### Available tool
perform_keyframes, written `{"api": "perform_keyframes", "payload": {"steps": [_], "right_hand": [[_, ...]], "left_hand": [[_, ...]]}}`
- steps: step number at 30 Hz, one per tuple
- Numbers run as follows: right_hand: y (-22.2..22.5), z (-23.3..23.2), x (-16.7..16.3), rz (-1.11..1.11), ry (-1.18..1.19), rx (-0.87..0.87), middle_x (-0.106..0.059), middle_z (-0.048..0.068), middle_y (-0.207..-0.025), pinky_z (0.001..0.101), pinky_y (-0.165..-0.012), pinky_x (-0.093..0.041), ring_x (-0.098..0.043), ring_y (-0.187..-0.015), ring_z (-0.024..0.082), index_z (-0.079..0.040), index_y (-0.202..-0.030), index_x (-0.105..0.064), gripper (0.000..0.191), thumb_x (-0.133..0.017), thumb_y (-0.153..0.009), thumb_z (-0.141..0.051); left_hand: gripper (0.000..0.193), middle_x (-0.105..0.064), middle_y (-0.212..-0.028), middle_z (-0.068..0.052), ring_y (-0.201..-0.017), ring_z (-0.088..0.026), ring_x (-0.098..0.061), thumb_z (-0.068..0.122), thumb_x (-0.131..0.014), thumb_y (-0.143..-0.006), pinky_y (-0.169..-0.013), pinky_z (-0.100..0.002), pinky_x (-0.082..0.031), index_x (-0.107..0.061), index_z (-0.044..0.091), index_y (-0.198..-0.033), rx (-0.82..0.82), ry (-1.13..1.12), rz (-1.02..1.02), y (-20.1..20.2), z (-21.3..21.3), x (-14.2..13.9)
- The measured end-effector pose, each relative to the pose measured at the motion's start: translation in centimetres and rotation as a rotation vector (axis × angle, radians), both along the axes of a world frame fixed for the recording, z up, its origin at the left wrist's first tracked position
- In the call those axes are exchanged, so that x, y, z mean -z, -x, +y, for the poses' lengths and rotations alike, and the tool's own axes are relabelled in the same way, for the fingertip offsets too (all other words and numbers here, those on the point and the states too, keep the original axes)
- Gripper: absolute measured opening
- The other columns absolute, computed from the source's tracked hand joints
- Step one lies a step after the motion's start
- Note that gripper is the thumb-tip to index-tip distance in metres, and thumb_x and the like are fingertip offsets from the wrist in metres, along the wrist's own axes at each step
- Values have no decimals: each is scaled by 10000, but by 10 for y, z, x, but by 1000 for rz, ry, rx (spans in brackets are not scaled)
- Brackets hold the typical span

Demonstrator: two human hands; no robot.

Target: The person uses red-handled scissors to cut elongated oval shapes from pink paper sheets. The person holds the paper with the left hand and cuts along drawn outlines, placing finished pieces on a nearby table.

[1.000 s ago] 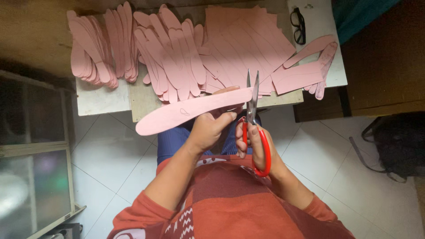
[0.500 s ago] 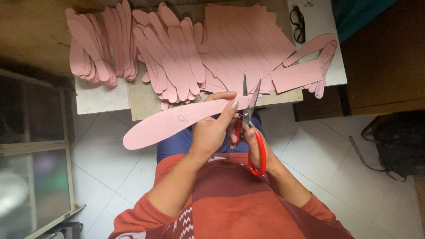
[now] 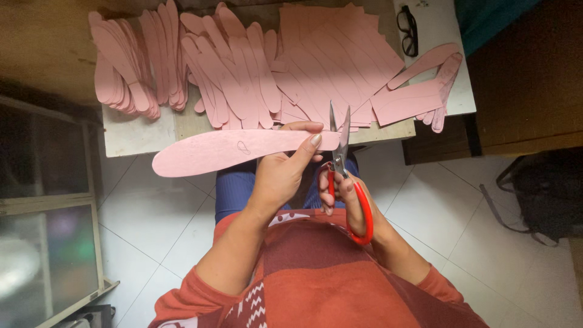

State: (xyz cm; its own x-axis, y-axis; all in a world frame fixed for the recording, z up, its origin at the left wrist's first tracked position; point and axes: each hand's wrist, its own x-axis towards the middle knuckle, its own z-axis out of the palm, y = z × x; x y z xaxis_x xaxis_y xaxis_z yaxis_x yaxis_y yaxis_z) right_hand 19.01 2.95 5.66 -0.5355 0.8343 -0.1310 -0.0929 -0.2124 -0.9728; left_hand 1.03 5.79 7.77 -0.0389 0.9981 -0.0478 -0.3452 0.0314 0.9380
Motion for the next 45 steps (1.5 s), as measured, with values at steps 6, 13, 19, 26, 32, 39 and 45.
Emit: {"api": "perform_keyframes", "payload": {"steps": [6,13,19,26,32,39,45], "right_hand": [[-14,4,-8,-82,8,-89,-490,9,-700,286,-596,-508,-505,-602,109,-30,-995,-521,675,-374,-1008,-689],[-10,3,0,-87,32,-3,-489,15,-697,284,-610,-507,-493,-603,110,-30,-1008,-535,615,-393,-1030,-628],[-4,8,-2,-253,-99,-20,-523,23,-747,281,-642,-514,-548,-671,126,-19,-1104,-546,664,-358,-1005,-648],[-5,13,-10,-212,-187,-38,-508,36,-835,294,-703,-484,-503,-760,128,-9,-1225,-531,767,-336,-996,-715],[-11,10,-11,-237,-164,-58,-471,19,-784,275,-624,-472,-472,-697,120,-32,-1065,-515,686,-338,-1012,-693],[-15,10,-18,-289,-140,-107,-444,-10,-698,266,-544,-449,-443,-610,98,-65,-983,-505,537,-378,-1036,-583],[-14,9,-20,-306,-79,-123,-439,-22,-649,272,-523,-456,-439,-573,95,-76,-950,-502,480,-397,-1038,-536]], "left_hand": [[253,-710,-1034,-71,-859,-81,-644,144,-687,-1007,-765,-222,-563,-694,-3,-1212,99,66,36,20,7,-1],[389,-685,-1059,-85,-933,-113,-689,80,-699,-955,-825,-250,-604,-534,-9,-1295,-32,32,-138,0,9,3],[355,-682,-1036,-110,-891,-112,-661,41,-690,-980,-767,-252,-582,-514,-41,-1277,-90,6,-61,-16,1,4],[326,-685,-953,-111,-672,-104,-627,30,-662,-987,-562,-257,-534,-502,-50,-1260,2,73,-60,-13,-2,-7],[357,-684,-1034,-95,-882,-100,-670,23,-665,-973,-733,-236,-569,-489,-25,-1279,30,2,-71,-6,2,0],[466,-703,-1061,-84,-923,-93,-671,39,-693,-948,-790,-244,-568,-488,-10,-1363,126,56,80,14,6,4],[498,-708,-1068,-81,-922,-95,-673,44,-704,-933,-780,-237,-569,-483,-2,-1377,190,93,114,23,10,0]]}}
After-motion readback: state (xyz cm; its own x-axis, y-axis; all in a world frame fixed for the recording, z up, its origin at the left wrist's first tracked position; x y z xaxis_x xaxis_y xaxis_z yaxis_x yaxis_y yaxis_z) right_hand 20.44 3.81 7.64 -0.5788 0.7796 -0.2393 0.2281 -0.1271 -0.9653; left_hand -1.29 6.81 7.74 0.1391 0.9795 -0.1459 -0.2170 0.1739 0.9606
